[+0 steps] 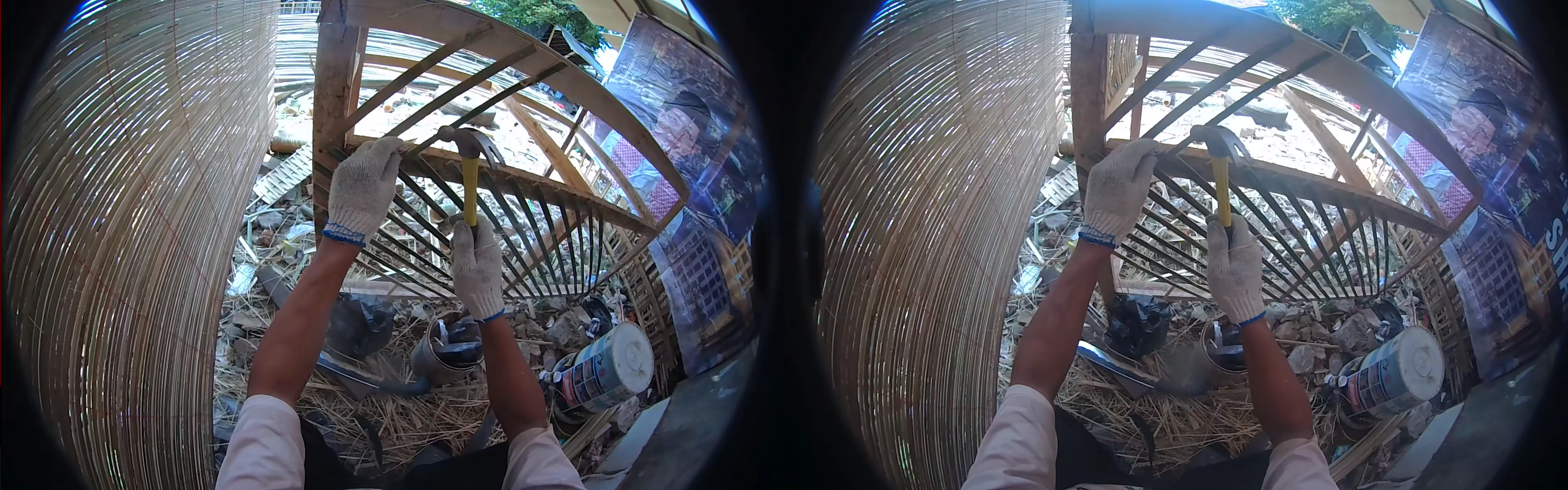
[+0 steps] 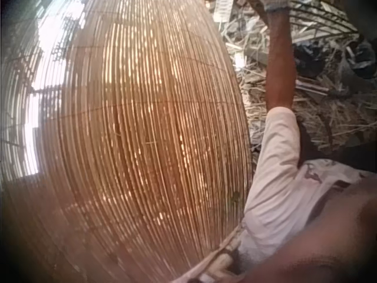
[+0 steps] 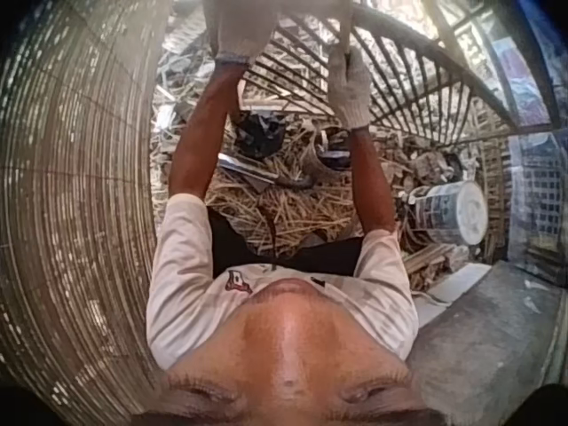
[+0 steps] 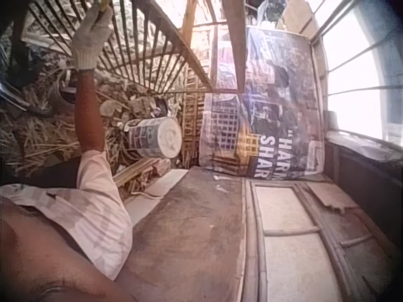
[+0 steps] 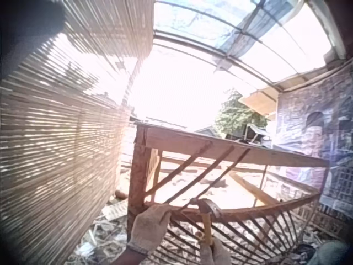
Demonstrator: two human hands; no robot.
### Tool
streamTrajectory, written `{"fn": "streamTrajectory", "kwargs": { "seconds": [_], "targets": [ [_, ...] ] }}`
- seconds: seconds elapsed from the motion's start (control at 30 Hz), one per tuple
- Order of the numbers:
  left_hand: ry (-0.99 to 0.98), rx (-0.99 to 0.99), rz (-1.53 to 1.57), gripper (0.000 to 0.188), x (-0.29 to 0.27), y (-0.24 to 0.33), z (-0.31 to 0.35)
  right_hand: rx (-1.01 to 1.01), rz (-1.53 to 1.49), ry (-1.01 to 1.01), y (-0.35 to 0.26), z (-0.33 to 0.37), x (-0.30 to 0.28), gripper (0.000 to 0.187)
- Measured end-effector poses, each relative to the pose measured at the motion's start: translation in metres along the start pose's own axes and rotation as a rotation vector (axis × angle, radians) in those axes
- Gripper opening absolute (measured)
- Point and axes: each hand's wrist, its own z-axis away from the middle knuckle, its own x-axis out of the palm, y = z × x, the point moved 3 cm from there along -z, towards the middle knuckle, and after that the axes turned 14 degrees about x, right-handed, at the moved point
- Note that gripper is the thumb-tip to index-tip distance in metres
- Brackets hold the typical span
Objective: The person hammers nails into a wooden frame using a hammer, weaves a bamboo strip through the lattice frame, and cuts a bamboo strip using a saw.
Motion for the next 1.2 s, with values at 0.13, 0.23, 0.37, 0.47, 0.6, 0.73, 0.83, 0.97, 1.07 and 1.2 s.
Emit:
{"fn": "streamTrajectory", "kwargs": {
  "seconds": [0.13, 0.23, 0.37, 0.47, 0.6, 0.73, 0.83, 0.97, 1.07, 1.2],
  "targets": [
    [-0.034, 0.056, -0.046, 0.010, 0.004, 0.003, 0.002, -0.055, -0.046, -0.016, -0.002, 0.001, -0.003, 0.027],
    [-0.033, -0.004, -0.098, 0.006, 0.008, 0.006, 0.004, -0.107, -0.012, -0.012, -0.007, 0.004, -0.007, 0.026],
    [-0.083, -0.036, -0.206, 0.008, 0.014, 0.010, 0.008, -0.214, 0.054, 0.017, -0.014, 0.008, -0.009, 0.026],
    [0.050, -0.019, -0.191, 0.007, 0.013, 0.008, 0.012, -0.227, 0.096, 0.016, -0.016, 0.010, -0.006, 0.025],
    [0.063, 0.000, -0.203, 0.008, 0.015, 0.002, 0.016, -0.164, 0.119, 0.029, -0.011, 0.008, -0.003, 0.023],
    [0.076, -0.058, -0.159, 0.006, 0.017, -0.001, 0.016, -0.270, 0.142, 0.084, -0.004, 0.005, 0.002, 0.022],
    [0.085, -0.037, -0.158, 0.006, 0.016, 0.000, 0.015, -0.444, 0.173, 0.174, 0.004, 0.002, 0.008, 0.019],
    [0.090, 0.010, -0.146, 0.007, 0.014, 0.000, 0.015, -0.444, 0.281, 0.174, 0.015, -0.003, 0.016, 0.017],
    [0.075, 0.000, -0.179, 0.008, 0.014, -0.001, 0.015, -0.373, 0.299, 0.174, 0.019, -0.004, 0.018, 0.017],
    [0.086, 0.025, -0.177, 0.008, 0.016, -0.002, 0.016, -0.427, 0.257, 0.261, 0.023, -0.001, 0.015, 0.017]
  ]
}}
